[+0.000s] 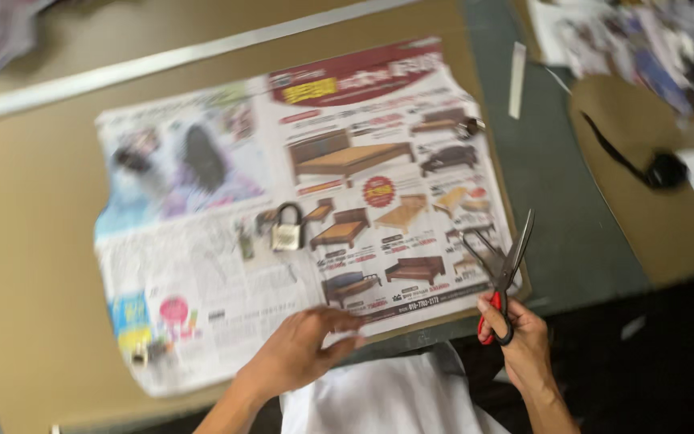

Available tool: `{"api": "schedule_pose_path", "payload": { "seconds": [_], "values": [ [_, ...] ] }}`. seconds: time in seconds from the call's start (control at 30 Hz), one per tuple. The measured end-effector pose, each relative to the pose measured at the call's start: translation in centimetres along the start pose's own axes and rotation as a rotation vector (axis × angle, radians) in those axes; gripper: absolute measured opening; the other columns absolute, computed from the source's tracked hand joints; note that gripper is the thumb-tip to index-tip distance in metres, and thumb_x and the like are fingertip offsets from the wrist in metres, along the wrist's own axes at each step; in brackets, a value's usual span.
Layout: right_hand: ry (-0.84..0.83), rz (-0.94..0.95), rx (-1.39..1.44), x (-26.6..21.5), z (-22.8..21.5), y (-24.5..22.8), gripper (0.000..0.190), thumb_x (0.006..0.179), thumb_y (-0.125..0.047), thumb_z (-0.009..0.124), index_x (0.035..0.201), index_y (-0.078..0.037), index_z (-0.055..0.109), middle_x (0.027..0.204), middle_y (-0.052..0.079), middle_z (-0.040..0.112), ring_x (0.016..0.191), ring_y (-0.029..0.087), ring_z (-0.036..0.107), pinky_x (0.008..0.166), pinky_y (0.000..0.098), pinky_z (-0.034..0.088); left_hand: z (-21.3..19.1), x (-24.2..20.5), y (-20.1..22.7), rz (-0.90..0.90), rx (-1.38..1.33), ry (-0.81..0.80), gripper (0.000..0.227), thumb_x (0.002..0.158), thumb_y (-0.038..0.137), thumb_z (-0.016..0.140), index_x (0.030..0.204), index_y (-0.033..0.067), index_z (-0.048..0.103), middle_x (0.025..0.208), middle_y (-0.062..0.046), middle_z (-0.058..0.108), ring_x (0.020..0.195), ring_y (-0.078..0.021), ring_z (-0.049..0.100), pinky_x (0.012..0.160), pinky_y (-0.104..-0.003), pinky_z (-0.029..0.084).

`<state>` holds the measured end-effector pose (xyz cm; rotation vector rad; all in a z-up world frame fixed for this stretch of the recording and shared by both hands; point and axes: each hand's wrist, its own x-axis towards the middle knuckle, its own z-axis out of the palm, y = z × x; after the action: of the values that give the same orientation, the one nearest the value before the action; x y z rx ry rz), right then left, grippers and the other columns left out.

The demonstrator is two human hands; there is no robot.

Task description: The person places a newspaper on a sheet of brown material, uses a ruler and pencil to mark a straight line, then uses scissors to cut the material along the marked line. The person repeats the process with another section of the material.

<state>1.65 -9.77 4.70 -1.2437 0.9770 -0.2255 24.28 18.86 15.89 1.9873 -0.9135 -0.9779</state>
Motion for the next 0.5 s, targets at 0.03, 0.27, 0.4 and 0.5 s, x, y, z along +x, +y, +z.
{"api": "schedule_pose_path", "payload": {
  "seconds": [0.03,0.27,0.4,0.5],
  "values": [
    [0.083,-0.007,0.046,-1.0,0.5,1.4,0.023,0.091,-0.013,0.074,0.106,0.003,0.072,0.065,0.003,0.06,0.056,0.01,0.056,0.054,0.0264,0.046,-0.7,2.3,0.7,0.174,0.006,0.062,0.019,0.089,0.017,0.07,0.102,0.0037,0.075,0.127,-0.014,0.071,0.099,-0.0362,0.071,0.084,-0.042,0.057],
    [0.415,0.19,0.133,-11.8,6.3,6.6,0.024,0.089,-0.013,0.075,0.106,0.004,0.074,0.059,0.005,0.061,0.052,0.012,0.055,0.051,0.0269,0.043,6.7,16.1,1.5,0.715,0.242,-0.055,0.023,0.088,0.009,0.067,0.109,0.0023,0.073,0.122,-0.015,0.067,0.122,-0.0336,0.059,0.113,-0.045,0.043],
    [0.45,0.361,0.177,-13.0,9.9,8.4,0.022,0.087,-0.013,0.075,0.104,0.002,0.074,0.058,0.005,0.062,0.051,0.012,0.056,0.049,0.0286,0.045,12.2,22.4,1.1,0.987,0.327,-0.03,0.018,0.089,0.009,0.067,0.104,0.003,0.075,0.133,-0.015,0.064,0.131,-0.0326,0.054,0.123,-0.049,0.036],
    [0.464,0.282,0.28,-12.4,12.1,9.2,0.019,0.09,-0.014,0.075,0.1,0.002,0.071,0.06,0.004,0.061,0.051,0.01,0.055,0.05,0.0269,0.045,15.9,24.0,0.1,1.064,0.358,-0.041,0.022,0.092,0.013,0.068,0.111,0.0064,0.076,0.137,-0.018,0.059,0.135,-0.0338,0.051,0.124,-0.051,0.032]
  ]
}}
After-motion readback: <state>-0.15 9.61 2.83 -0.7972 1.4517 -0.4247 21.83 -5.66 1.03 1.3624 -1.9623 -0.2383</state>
